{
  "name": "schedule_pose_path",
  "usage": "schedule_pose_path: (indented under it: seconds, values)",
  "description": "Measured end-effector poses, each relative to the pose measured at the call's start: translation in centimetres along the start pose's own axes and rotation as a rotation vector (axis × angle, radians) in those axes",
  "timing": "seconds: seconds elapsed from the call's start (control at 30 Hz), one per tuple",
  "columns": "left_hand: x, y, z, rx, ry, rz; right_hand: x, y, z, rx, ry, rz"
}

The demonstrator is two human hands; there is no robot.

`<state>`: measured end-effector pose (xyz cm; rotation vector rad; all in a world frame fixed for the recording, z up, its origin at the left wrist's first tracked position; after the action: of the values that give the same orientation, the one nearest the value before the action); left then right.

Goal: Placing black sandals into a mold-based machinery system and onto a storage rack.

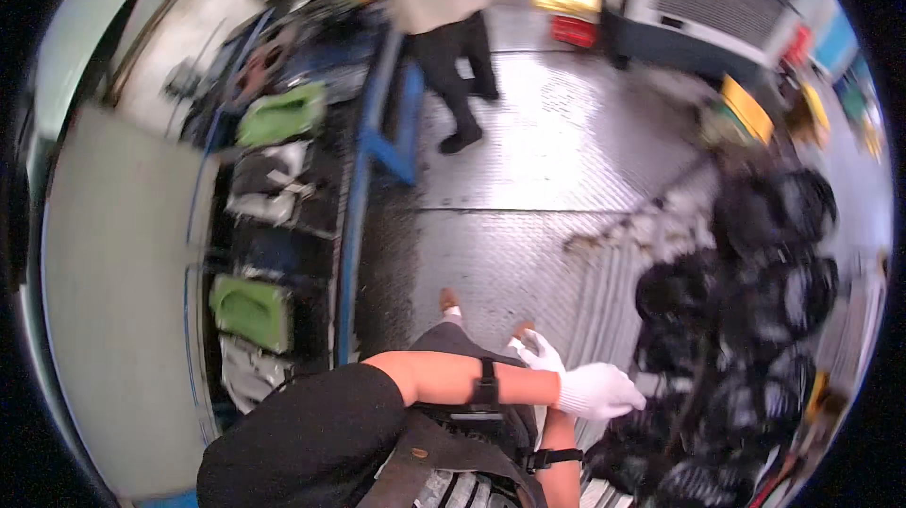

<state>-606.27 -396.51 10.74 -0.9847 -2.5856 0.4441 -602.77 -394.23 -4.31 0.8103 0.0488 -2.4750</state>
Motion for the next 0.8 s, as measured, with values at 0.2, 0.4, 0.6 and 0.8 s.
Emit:
schedule_pose_path:
  seconds: [0.2, 0.4, 0.6, 0.8]
  values:
    - [-22.9, -18.5, 7.2, 0.348, -0.848, -0.566, 10.3, 9.3, 5.7, -0.536, 0.065, 0.319]
    - [-39.9, -27.4, 13.0, 0.954, -1.103, -0.753, 19.6, 21.5, 11.4, -0.612, -0.055, 0.453]
    - [-51.5, -19.6, 22.7, 0.135, -1.655, -0.992, 24.4, 40.6, 20.3, -0.445, -0.087, 0.617]
    - [-54.8, -19.3, 13.2, 0.411, -1.723, -0.686, 30.4, 47.8, 24.8, -0.418, -0.372, 0.473]
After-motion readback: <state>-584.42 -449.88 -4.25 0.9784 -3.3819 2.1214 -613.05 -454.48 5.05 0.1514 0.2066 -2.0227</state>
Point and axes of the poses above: each hand's wrist, its own x-axis towards the middle knuckle, its own y-axis out of the palm, z = x × y, the point moved 1 cm from there along x, towards the middle knuckle, and after that the axes turned 2 degrees about -z, right-handed, at the moved point
